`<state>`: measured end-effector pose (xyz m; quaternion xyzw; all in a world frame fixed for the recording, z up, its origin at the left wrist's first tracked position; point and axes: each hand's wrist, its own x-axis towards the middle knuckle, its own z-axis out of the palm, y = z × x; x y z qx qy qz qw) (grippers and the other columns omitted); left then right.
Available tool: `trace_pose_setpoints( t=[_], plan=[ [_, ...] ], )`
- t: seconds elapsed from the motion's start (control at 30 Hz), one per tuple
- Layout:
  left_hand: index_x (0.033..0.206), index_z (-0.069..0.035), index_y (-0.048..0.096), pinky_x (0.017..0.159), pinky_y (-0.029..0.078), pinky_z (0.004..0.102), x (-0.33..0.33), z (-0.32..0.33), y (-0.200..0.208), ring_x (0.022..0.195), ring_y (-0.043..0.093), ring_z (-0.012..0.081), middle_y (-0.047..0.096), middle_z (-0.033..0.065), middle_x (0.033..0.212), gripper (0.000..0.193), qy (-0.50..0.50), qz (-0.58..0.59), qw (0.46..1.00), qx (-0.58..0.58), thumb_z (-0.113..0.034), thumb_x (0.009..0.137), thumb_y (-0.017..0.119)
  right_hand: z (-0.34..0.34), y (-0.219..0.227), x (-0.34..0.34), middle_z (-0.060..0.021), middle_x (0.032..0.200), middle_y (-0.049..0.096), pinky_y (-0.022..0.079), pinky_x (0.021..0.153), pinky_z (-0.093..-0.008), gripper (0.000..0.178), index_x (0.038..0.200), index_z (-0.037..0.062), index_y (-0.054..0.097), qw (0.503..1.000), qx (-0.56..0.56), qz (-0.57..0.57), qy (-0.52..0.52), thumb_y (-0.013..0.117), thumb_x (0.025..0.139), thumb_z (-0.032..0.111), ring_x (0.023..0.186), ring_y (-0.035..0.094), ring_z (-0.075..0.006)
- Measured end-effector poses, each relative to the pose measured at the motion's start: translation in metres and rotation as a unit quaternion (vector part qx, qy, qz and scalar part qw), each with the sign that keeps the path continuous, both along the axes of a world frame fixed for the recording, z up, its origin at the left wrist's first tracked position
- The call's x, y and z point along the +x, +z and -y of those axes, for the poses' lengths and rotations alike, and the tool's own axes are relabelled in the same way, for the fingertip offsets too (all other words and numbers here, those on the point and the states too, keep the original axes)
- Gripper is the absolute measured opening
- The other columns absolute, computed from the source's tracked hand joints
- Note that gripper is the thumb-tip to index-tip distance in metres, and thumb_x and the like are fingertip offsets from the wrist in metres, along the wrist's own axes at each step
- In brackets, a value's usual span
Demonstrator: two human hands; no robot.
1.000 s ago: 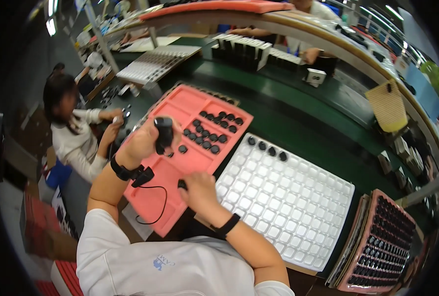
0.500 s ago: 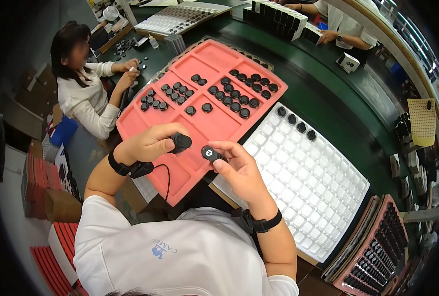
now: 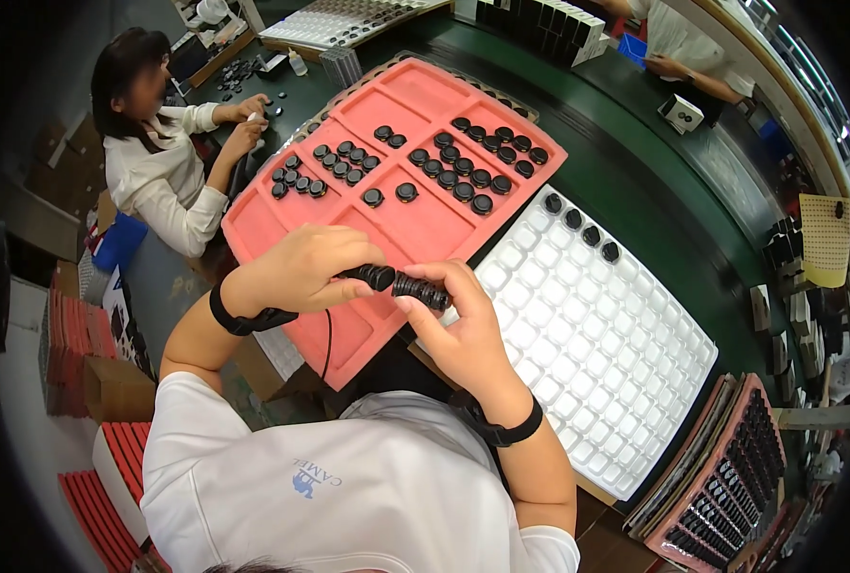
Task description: The person picks up two black components from a pink tray, presses them together to assemble a unit, and places the finished unit into a white grid tray.
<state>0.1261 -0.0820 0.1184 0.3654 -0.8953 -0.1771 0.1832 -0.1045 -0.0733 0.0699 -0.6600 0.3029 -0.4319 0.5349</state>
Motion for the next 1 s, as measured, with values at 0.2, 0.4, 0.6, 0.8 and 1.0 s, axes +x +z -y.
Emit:
trace_pose_setpoints(
  t=[0.2, 0.4, 0.6, 0.8, 1.0],
  plan=[
    [0.1, -0.01, 0.057, 0.067, 0.046, 0.0379, -0.005, 0.01, -0.025, 0.081, 0.056, 0.0282, 0.053, 0.0099, 0.086, 0.035, 0.044, 0.038, 0.993, -0.105, -0.031, 0.076, 0.07, 0.009, -0.024, 0.002, -0.0058, 0.103, 0.053, 0.043, 0.079, -0.0243, 0.038, 0.114, -0.0005, 0.055, 0.993, -0.055, -0.078, -0.065, 0.067, 0.078, -0.001, 0.088, 0.052, -0.0123],
    [0.104, -0.01, 0.055, 0.071, 0.047, 0.0382, -0.011, 0.011, -0.059, 0.087, 0.055, 0.0296, 0.052, 0.012, 0.093, 0.044, 0.093, 0.095, 0.989, -0.07, -0.027, 0.069, 0.075, 0.013, -0.049, 0.0, -0.0055, 0.103, 0.053, 0.044, 0.077, -0.0247, 0.042, 0.115, 0.0, 0.054, 0.992, -0.014, -0.111, -0.065, 0.068, 0.076, -0.003, 0.088, 0.052, -0.0126],
    [0.105, -0.006, 0.053, 0.075, 0.048, 0.0383, -0.011, 0.016, -0.063, 0.091, 0.055, 0.0298, 0.052, 0.0126, 0.094, 0.048, 0.062, 0.09, 0.991, -0.072, -0.024, 0.068, 0.076, 0.014, -0.068, -0.008, -0.0057, 0.103, 0.054, 0.046, 0.078, -0.0248, 0.046, 0.117, 0.0009, 0.052, 0.99, -0.014, -0.119, -0.071, 0.068, 0.074, -0.005, 0.088, 0.054, -0.0129],
    [0.107, -0.007, 0.056, 0.082, 0.047, 0.0377, -0.021, 0.015, -0.051, 0.098, 0.055, 0.0288, 0.054, 0.0107, 0.102, 0.044, 0.001, 0.059, 0.996, -0.059, -0.019, 0.07, 0.074, 0.014, -0.074, -0.016, -0.0054, 0.101, 0.054, 0.047, 0.081, -0.0246, 0.047, 0.117, 0.0015, 0.05, 0.991, 0.017, -0.112, -0.07, 0.069, 0.075, -0.006, 0.09, 0.054, -0.0131],
    [0.104, -0.005, 0.059, 0.083, 0.047, 0.0352, -0.032, 0.016, -0.049, 0.098, 0.056, 0.0262, 0.058, 0.009, 0.102, 0.036, -0.06, 0.049, 0.991, -0.112, -0.014, 0.071, 0.071, 0.017, -0.079, -0.017, -0.0044, 0.101, 0.053, 0.047, 0.081, -0.0243, 0.038, 0.115, 0.0015, 0.052, 0.993, 0.098, -0.043, -0.055, 0.063, 0.08, -0.006, 0.092, 0.053, -0.012]
  ],
)
